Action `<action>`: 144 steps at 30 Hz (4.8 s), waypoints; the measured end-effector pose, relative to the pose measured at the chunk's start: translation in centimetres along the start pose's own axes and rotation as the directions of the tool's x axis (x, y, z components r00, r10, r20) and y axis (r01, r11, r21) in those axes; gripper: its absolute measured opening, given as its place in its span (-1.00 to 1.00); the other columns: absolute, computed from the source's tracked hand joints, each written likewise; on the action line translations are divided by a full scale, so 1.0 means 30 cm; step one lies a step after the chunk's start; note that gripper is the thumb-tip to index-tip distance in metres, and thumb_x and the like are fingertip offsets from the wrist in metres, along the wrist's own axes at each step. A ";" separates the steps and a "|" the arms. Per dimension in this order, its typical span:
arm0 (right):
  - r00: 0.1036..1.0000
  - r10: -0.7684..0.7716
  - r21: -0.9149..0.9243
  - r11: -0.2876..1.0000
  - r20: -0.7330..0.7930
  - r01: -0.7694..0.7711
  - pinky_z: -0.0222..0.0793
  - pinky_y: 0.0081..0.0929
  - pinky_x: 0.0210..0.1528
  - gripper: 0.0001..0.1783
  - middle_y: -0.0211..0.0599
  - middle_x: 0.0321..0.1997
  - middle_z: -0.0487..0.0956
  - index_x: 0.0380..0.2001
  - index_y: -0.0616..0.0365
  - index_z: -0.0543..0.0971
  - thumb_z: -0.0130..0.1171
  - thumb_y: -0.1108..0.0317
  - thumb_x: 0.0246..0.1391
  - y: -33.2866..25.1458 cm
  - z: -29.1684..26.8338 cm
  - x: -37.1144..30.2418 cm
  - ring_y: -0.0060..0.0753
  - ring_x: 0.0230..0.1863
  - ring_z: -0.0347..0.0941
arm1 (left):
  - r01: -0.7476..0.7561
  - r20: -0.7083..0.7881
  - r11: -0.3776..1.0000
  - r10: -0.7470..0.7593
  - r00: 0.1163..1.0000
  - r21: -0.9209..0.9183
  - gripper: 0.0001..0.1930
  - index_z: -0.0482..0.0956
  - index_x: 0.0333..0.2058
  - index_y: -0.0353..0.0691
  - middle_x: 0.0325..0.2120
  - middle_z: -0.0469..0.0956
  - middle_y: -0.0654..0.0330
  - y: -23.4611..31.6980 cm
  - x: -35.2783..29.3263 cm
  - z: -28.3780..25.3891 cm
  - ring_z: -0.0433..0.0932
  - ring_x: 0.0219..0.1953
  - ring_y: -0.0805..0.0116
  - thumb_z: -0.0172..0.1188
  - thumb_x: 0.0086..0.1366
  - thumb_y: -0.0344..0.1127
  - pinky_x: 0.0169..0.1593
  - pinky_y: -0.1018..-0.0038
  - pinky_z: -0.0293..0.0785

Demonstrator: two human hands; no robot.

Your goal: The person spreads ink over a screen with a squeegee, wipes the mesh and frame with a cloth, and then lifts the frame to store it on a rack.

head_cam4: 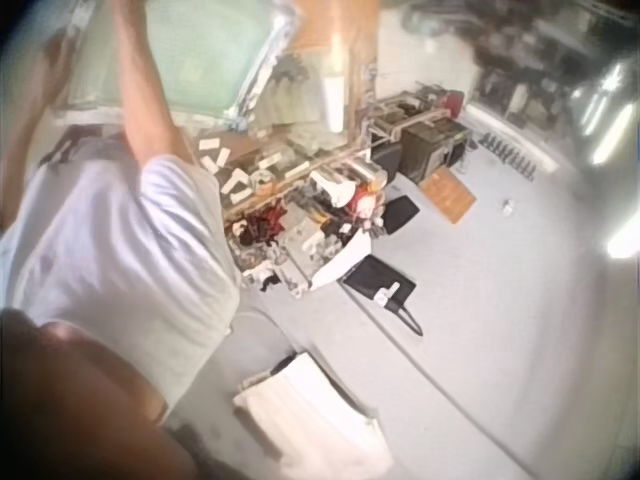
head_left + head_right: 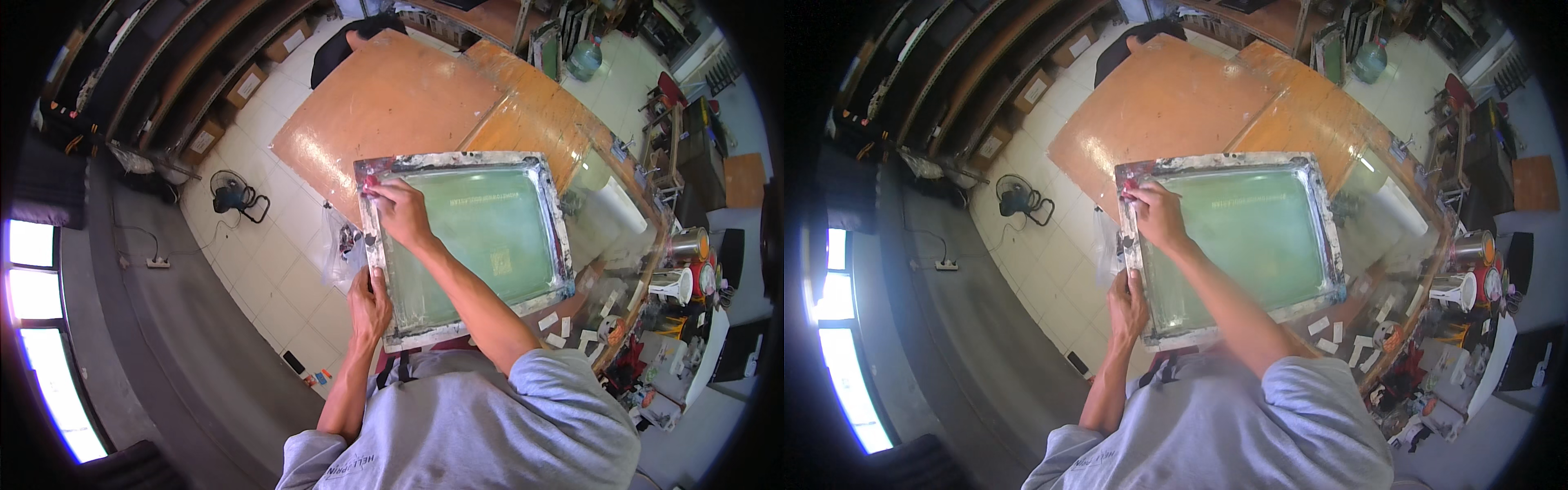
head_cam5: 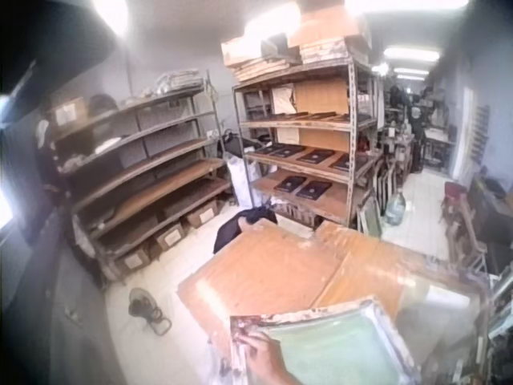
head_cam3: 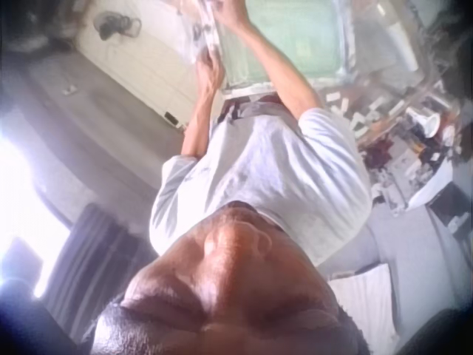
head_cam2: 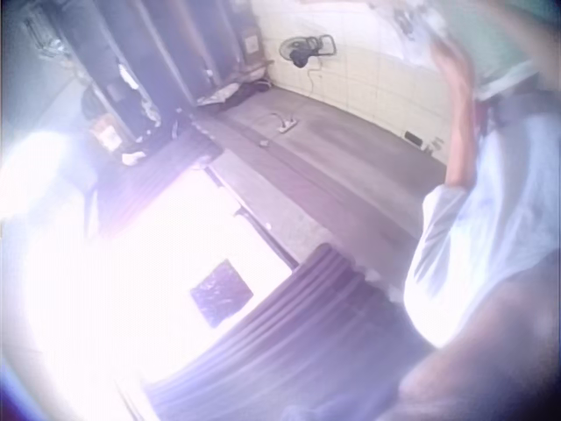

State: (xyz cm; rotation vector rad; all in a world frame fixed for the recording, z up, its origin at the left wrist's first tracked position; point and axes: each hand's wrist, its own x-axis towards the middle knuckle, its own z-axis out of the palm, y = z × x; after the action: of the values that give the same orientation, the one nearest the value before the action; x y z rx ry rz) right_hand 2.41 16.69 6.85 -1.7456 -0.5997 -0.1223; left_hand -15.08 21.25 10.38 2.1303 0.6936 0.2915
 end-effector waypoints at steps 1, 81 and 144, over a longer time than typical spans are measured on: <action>0.993 0.094 0.003 0.996 0.066 -0.094 0.50 -0.30 -0.19 -0.75 -0.08 -0.27 0.61 -0.19 0.26 0.68 0.12 0.60 0.07 -0.028 -0.033 -0.038 -0.09 -0.28 0.59 | 0.043 0.016 0.999 -0.042 0.999 -0.015 -0.62 0.51 -0.25 -0.45 -0.48 0.47 -0.12 0.001 -0.006 -0.006 0.43 -0.44 -0.02 -0.06 0.49 -0.16 -0.28 0.16 0.37; 0.961 -0.102 -0.122 0.983 0.258 0.137 0.44 -0.10 -0.33 -0.82 -0.08 -0.38 0.49 -0.33 0.14 0.65 0.07 0.54 0.08 0.067 -0.065 -0.175 0.00 -0.42 0.47 | 0.158 -0.020 0.987 -0.158 0.987 0.018 -0.61 0.57 -0.14 -0.45 -0.55 0.48 -0.01 0.056 0.013 0.009 0.40 -0.50 0.34 0.03 0.47 -0.14 -0.38 0.33 0.37; 0.952 -0.179 0.048 0.984 0.250 0.172 0.49 -0.11 -0.23 -0.91 -0.09 -0.41 0.52 -0.49 0.22 0.61 0.12 0.52 -0.04 -0.016 -0.034 -0.318 0.02 -0.31 0.52 | 0.097 -0.082 0.995 -0.099 0.992 -0.033 -0.52 0.49 0.13 -0.46 -0.32 0.66 0.09 0.026 0.103 -0.024 0.42 -0.35 0.55 0.00 0.51 -0.13 -0.30 0.49 0.45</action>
State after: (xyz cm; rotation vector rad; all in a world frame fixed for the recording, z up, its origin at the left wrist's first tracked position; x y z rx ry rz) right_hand -5.79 12.69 3.81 -1.6933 -0.9409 -0.0141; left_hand -12.58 23.15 11.32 2.0586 0.8349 0.3374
